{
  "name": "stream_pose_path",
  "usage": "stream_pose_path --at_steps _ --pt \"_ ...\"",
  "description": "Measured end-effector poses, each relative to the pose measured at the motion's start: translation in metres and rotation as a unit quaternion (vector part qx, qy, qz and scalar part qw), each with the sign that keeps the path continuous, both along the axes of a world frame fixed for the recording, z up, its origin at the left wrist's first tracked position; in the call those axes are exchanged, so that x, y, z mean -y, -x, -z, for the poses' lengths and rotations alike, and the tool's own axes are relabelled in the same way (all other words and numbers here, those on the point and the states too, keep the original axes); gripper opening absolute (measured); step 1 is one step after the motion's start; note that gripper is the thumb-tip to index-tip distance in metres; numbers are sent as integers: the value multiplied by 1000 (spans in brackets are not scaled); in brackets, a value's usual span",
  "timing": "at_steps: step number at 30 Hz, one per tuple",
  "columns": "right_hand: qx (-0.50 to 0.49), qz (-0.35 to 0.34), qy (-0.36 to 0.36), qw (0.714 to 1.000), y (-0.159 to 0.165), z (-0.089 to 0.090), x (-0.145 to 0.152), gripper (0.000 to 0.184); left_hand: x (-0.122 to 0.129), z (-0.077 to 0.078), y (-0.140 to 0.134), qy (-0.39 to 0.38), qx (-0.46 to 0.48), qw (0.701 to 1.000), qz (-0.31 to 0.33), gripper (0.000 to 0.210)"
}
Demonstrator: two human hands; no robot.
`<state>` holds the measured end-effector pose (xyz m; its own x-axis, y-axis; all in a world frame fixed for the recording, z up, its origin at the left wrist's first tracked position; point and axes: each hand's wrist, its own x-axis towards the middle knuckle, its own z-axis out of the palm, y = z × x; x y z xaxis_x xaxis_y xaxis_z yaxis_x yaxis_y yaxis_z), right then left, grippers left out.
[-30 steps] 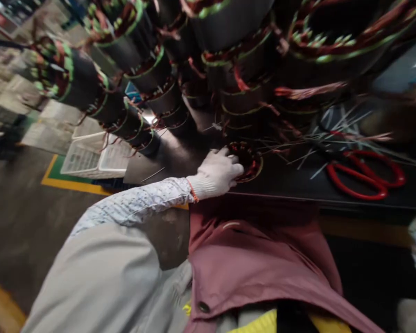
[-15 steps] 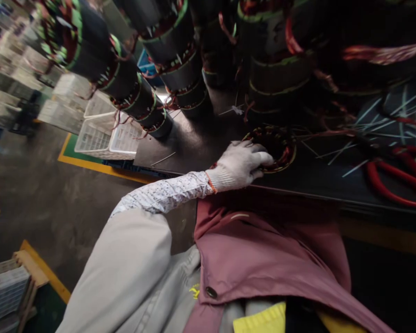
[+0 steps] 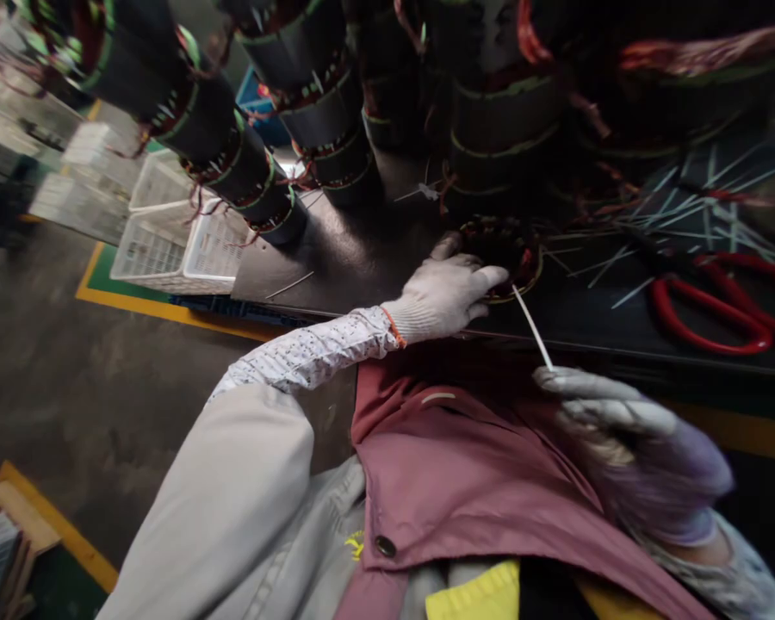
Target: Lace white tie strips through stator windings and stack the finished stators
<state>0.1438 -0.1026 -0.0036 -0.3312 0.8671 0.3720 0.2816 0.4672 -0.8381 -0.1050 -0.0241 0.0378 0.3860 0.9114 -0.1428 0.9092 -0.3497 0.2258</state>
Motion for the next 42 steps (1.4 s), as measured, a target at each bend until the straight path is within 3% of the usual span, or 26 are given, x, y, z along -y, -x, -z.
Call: stream_pose_path --at_steps 2,5,9,13,15,19,24,27,31,37,42 --pt "-42 -44 -6 998 5 -1 7 24 1 2 -1 -13 17 1000 -4 48" --pt "-55 -30 5 998 8 5 16 34 1 5 -2 -25 43 999 -13 49" --pt "-54 -11 35 998 14 19 16 28 -1 9 -1 -24 50 998 -18 51" --pt "-74 6 18 997 35 29 -8 15 1 8 0 -18 71 997 -29 58" --pt "-83 25 -3 996 50 31 -28 4 6 5 -2 -15 80 994 -72 64" --pt "-96 72 1 993 65 28 -54 7 16 10 -8 -45 140 972 -183 63" --pt "-62 81 -14 995 57 11 -48 5 17 33 -11 -143 202 964 -98 27" --pt "5 75 -52 996 60 2 -52 5 15 40 -9 -162 191 966 -67 27" --pt "91 76 -74 990 67 0 -70 25 14 41 -7 -167 165 971 -41 29" --pt "87 76 -45 992 62 -5 -67 22 14 41 -7 -166 166 971 -46 29" --pt "143 80 -16 986 69 3 -80 42 13 40 -6 -156 137 978 -35 31"
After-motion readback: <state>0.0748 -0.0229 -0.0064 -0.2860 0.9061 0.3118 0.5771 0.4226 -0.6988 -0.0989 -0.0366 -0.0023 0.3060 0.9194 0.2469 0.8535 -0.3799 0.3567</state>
